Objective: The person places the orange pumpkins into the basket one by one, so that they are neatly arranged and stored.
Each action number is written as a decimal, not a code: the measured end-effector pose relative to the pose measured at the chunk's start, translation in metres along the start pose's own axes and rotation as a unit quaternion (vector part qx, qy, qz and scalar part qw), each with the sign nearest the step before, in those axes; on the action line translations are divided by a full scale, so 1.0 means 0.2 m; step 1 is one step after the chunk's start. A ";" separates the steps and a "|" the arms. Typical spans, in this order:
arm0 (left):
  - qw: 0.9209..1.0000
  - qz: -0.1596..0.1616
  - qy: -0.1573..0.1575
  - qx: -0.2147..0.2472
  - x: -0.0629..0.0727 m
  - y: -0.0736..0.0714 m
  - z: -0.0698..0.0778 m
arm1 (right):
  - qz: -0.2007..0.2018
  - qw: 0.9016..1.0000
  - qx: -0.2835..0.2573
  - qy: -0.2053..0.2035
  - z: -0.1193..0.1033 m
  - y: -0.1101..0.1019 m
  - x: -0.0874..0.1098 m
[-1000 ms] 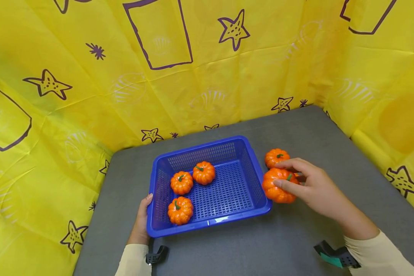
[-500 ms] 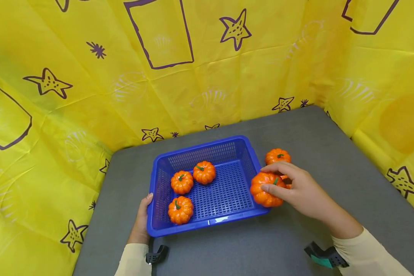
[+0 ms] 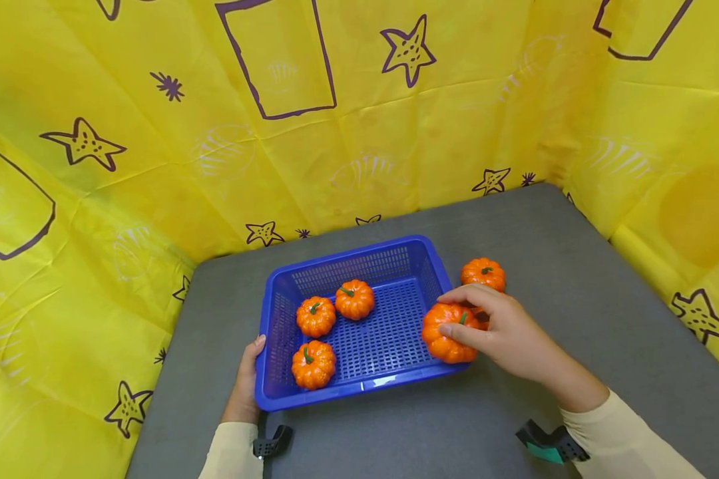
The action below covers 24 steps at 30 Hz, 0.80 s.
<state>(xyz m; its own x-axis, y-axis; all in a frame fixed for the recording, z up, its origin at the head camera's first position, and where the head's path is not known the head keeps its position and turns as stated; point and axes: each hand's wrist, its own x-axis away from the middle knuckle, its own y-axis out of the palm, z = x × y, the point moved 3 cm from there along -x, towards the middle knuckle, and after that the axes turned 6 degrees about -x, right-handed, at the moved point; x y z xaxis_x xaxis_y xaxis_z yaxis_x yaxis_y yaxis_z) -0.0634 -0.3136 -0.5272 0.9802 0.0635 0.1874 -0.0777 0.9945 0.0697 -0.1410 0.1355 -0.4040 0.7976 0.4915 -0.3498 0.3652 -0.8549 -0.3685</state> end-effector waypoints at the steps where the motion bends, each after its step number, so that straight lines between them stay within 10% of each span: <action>1: 1.000 -0.002 0.001 0.004 0.00 0.00 0.00 | -0.001 1.000 -0.002 0.002 0.00 0.00 0.00; 24: 1.000 -0.015 0.008 0.016 -0.01 0.00 0.00 | -0.044 0.999 0.016 -0.007 -0.02 0.17 -0.09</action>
<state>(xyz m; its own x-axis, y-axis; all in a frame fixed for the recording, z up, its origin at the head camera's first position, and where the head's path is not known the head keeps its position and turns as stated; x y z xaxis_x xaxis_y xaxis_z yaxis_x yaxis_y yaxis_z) -0.0644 -0.3137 -0.5275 0.9849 0.0344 0.1695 -0.0530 0.9929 0.1068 -0.1421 0.0971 -0.4069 0.7556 0.5676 -0.3270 0.4188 -0.8024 -0.4251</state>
